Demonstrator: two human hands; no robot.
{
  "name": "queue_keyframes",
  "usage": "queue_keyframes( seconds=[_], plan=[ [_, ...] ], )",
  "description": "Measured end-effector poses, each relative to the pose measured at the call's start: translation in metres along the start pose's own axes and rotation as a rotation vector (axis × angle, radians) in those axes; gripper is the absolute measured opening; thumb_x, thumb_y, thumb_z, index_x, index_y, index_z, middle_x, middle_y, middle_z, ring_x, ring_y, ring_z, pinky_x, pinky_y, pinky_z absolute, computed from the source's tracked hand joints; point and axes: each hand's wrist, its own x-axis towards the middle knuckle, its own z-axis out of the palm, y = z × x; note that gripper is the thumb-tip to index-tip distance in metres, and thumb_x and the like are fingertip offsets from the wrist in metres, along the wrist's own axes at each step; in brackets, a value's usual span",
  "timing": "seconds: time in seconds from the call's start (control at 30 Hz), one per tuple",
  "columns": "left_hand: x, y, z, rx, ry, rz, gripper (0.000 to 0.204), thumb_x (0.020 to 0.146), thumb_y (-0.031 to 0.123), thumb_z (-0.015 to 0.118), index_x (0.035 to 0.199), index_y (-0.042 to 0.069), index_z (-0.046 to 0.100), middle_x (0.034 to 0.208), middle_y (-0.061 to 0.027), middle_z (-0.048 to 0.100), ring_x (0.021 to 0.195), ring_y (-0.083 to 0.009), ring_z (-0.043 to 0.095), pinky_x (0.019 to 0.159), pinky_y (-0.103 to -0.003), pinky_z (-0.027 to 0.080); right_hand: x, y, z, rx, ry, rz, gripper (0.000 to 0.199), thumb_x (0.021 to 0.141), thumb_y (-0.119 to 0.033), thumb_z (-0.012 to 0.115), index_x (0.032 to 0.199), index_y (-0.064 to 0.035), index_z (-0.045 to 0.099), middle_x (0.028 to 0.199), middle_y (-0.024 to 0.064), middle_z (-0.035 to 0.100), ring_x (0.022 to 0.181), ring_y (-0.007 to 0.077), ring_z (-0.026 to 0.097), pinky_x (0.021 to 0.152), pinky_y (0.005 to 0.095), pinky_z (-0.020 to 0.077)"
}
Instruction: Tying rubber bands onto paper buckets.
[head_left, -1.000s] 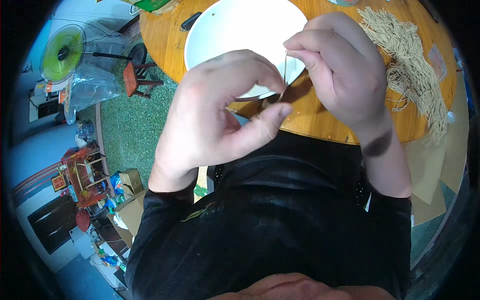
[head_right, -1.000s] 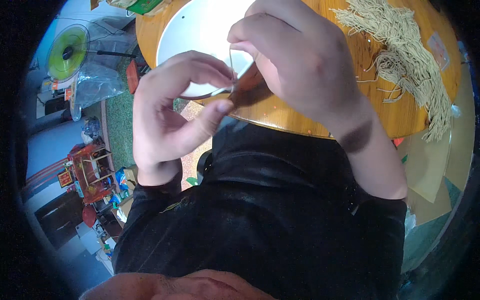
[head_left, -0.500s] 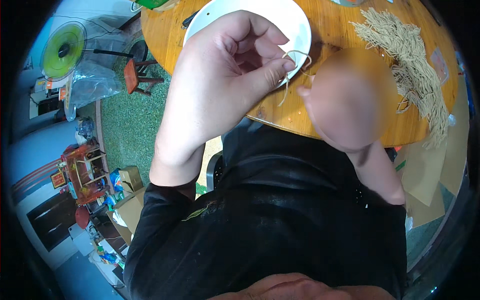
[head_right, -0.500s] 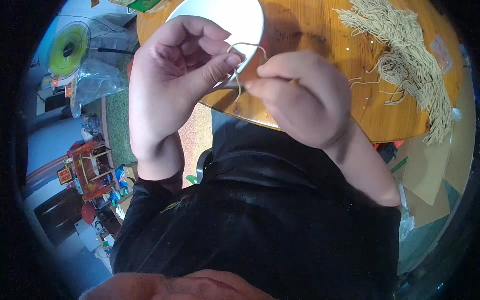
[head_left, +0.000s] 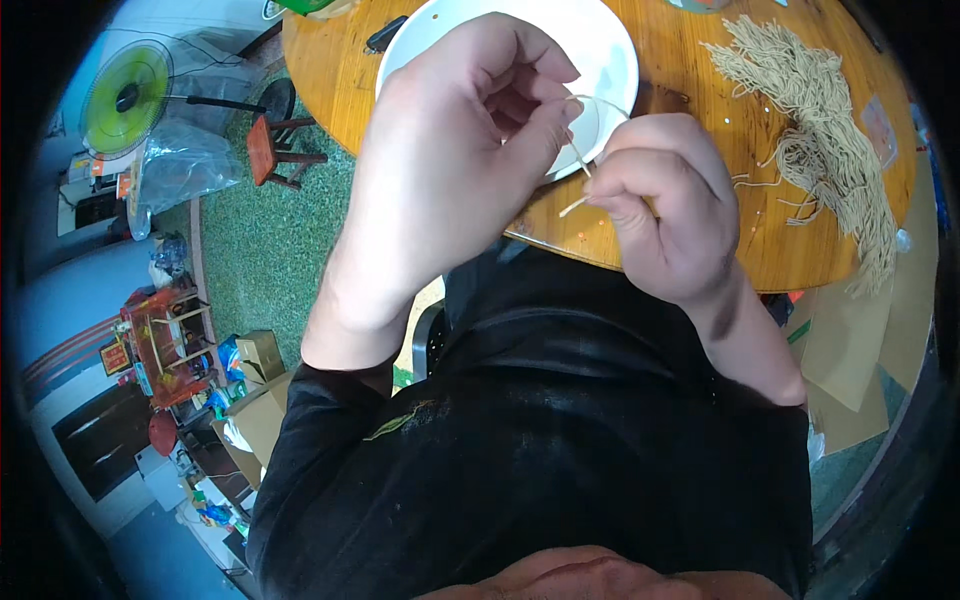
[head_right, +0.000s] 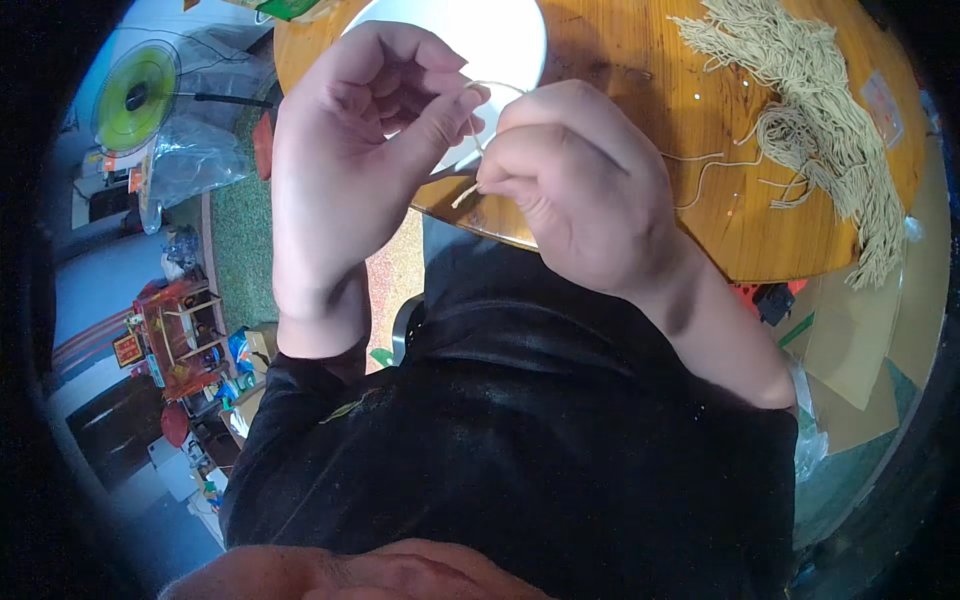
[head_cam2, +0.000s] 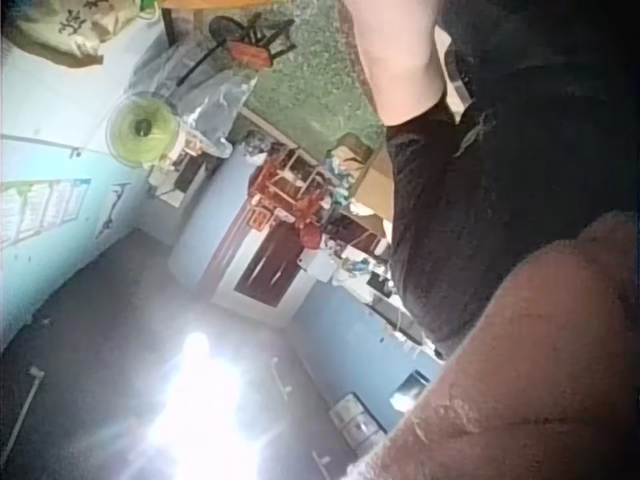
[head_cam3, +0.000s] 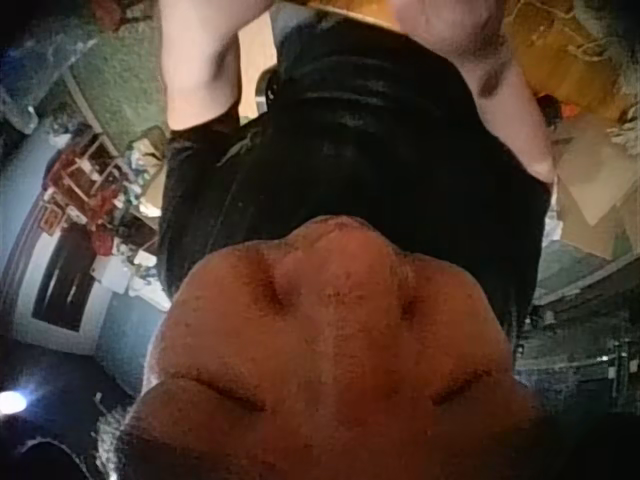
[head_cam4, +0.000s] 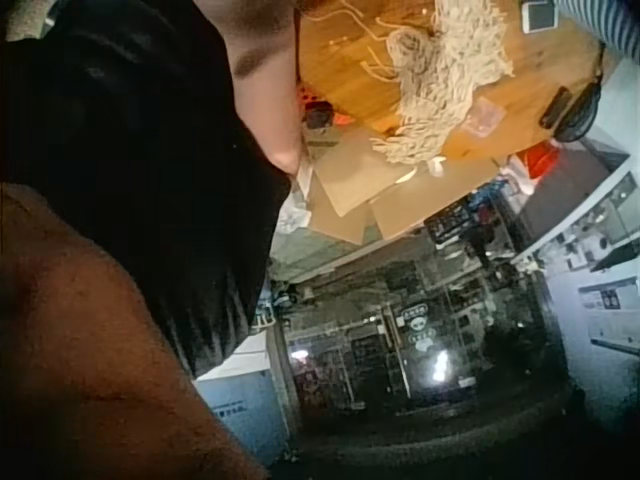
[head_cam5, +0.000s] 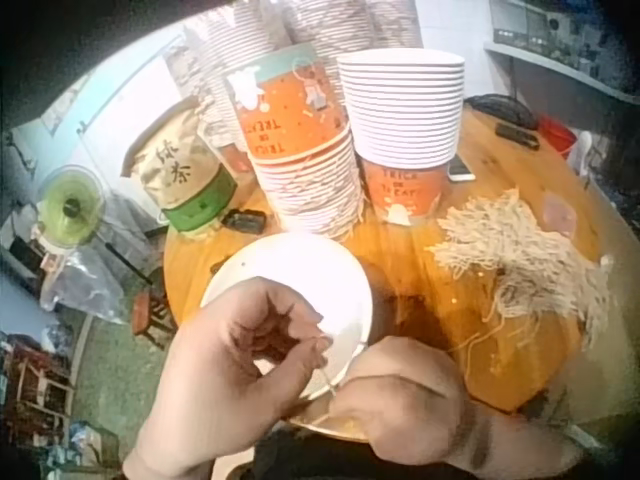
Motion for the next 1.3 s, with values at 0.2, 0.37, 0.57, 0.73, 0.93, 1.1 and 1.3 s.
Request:
queue_keyframes(
  seconds=[0.2,0.37,0.57,0.73,0.93,1.1,1.3],
  plan=[
    [0.002,-0.005,0.003,0.029,0.074,0.13,0.027,0.095,-0.012,0.075,0.118,-0.006,0.063,0.106,-0.012,0.076,0.099,-0.0161,0.076,0.09,-0.028,0.062,-0.007,-0.023,0.014,0.393,0.196,0.419,0.008,0.099,0.004,0.072,0.103,-0.0026,0.072,0.103,0.008,0.072,0.088,0.0121,0.072,0.072,0.0229,0.0571],
    [-0.001,-0.014,0.002,-0.377,0.159,0.18,0.033,0.095,-0.014,0.075,0.124,-0.007,0.06,0.11,-0.0178,0.077,0.106,-0.0219,0.077,0.097,-0.031,0.062,0.002,-0.04,0.016,0.532,0.282,0.612,0.006,0.101,0.005,0.069,0.105,0.0015,0.071,0.098,0.0062,0.076,0.085,0.0064,0.071,0.072,0.0197,0.0557],
    [-0.003,-0.014,-0.001,-0.295,0.155,0.226,0.032,0.094,-0.015,0.075,0.121,-0.007,0.059,0.109,-0.0194,0.077,0.106,-0.0231,0.077,0.1,-0.035,0.062,0.021,-0.051,0.008,0.567,0.251,0.836,0.008,0.103,0.003,0.067,0.11,0.0037,0.07,0.1,0.0097,0.078,0.082,0.009,0.073,0.073,0.0216,0.0599],
    [-0.004,-0.017,-0.005,-0.224,0.103,0.44,0.033,0.093,-0.016,0.075,0.12,-0.006,0.058,0.11,-0.0212,0.077,0.109,-0.0265,0.078,0.099,-0.037,0.063,0.035,-0.048,-0.008,0.605,0.164,0.966,0.01,0.105,-0.001,0.066,0.113,0.0043,0.069,0.1,0.0117,0.078,0.082,0.0124,0.075,0.075,0.0251,0.0637],
    [0.001,-0.002,-0.013,0.021,-0.023,0.563,0.029,0.093,-0.015,0.076,0.117,-0.007,0.062,0.107,-0.0178,0.076,0.106,-0.0271,0.079,0.098,-0.037,0.063,0.04,-0.044,-0.018,0.619,0.033,0.965,0.015,0.105,-0.002,0.064,0.118,0.0058,0.068,0.103,0.0124,0.077,0.089,0.0147,0.077,0.081,0.0289,0.0657],
    [0.033,-0.013,-0.011,-0.006,-0.098,0.784,0.02,0.097,-0.005,0.077,0.115,-0.005,0.069,0.104,-0.0118,0.076,0.099,-0.0207,0.077,0.09,-0.032,0.061,0.039,-0.041,-0.027,0.562,-0.067,0.974,0.022,0.105,-0.002,0.063,0.124,0.0073,0.067,0.104,0.0115,0.076,0.092,0.016,0.077,0.084,0.0301,0.0656],
    [0.063,-0.026,0.008,-0.173,-0.069,1.179,0.012,0.094,-0.002,0.081,0.104,0.0,0.075,0.098,-0.0083,0.077,0.09,-0.0169,0.074,0.082,-0.03,0.056,0.038,-0.041,-0.032,0.519,-0.101,0.935,0.019,0.106,-0.004,0.063,0.122,0.0063,0.067,0.1,0.0085,0.074,0.088,0.013,0.073,0.082,0.0279,0.0623]
  ],
)
